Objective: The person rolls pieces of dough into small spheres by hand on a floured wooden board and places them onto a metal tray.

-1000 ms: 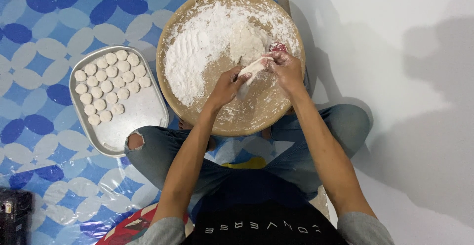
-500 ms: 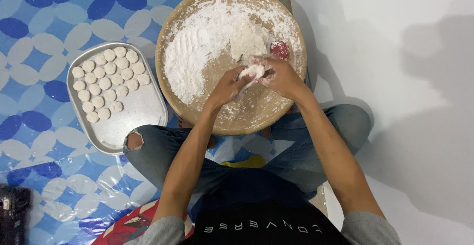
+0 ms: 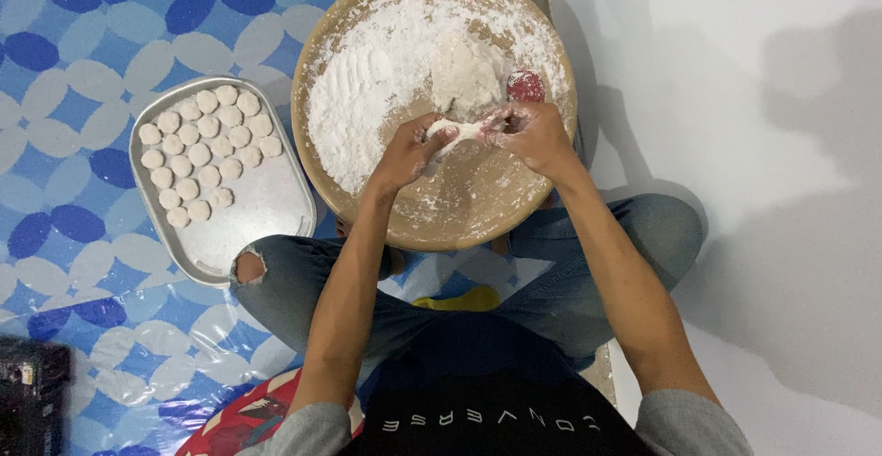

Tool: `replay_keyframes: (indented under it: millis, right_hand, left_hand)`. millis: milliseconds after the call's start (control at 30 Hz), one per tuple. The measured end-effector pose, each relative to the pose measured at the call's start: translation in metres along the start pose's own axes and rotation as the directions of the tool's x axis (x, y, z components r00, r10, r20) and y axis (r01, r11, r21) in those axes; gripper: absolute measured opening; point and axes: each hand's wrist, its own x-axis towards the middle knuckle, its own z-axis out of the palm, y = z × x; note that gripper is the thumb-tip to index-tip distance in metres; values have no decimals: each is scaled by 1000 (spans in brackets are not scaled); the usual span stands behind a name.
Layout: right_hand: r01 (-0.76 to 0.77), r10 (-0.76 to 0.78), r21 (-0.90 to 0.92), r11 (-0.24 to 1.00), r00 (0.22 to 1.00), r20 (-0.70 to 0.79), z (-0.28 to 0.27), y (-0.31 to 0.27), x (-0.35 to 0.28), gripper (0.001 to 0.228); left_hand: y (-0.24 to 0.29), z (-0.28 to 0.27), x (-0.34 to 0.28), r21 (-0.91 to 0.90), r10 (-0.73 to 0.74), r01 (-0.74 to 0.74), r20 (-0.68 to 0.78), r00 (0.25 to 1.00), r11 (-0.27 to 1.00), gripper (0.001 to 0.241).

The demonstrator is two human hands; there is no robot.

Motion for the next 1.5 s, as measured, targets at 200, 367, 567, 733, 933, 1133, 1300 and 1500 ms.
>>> replay_keyframes:
  millis: [200,367,567,733,933,1133,1300,1500]
  right_hand:
    - [-31,64,208,978,986,-154,-41,7,2,16]
    - [25,-26,314,949,1000,-2,-25,0,0,61]
    - [0,49,426,905,993,-106,-7,-12,6,57]
    - [66,20,378,923,976,-219,-4,18,10,52]
    - [110,-59,165,980,956,-288,6,9,10,39]
    - [-21,-40,-268,963,974,-221,40,32,8,16]
    - [243,-313,-421,874,944,-105,65,91,27,14]
    - [-158,77,-390,907,974,-215,96,22,10,76]
  left_hand:
    - [-13,-15,0,-79,-8,0,-101,995,997,31]
    - [28,33,-10,144,-91,72,126,988,987,70]
    - [-58,64,22,384,-92,-19,271,958,923,72]
    - [-87,91,38,650,55,-138,146,988,747,56]
    - [-129,104,62,779,32,-74,70,997,623,46]
    - [-27,54,47,-589,-186,71,-138,973,805,77]
    - [-12,31,31,-893,-56,-44,-77,995,447,111]
    - [-15,25,16,-829,-49,-133,-189,981,543,66]
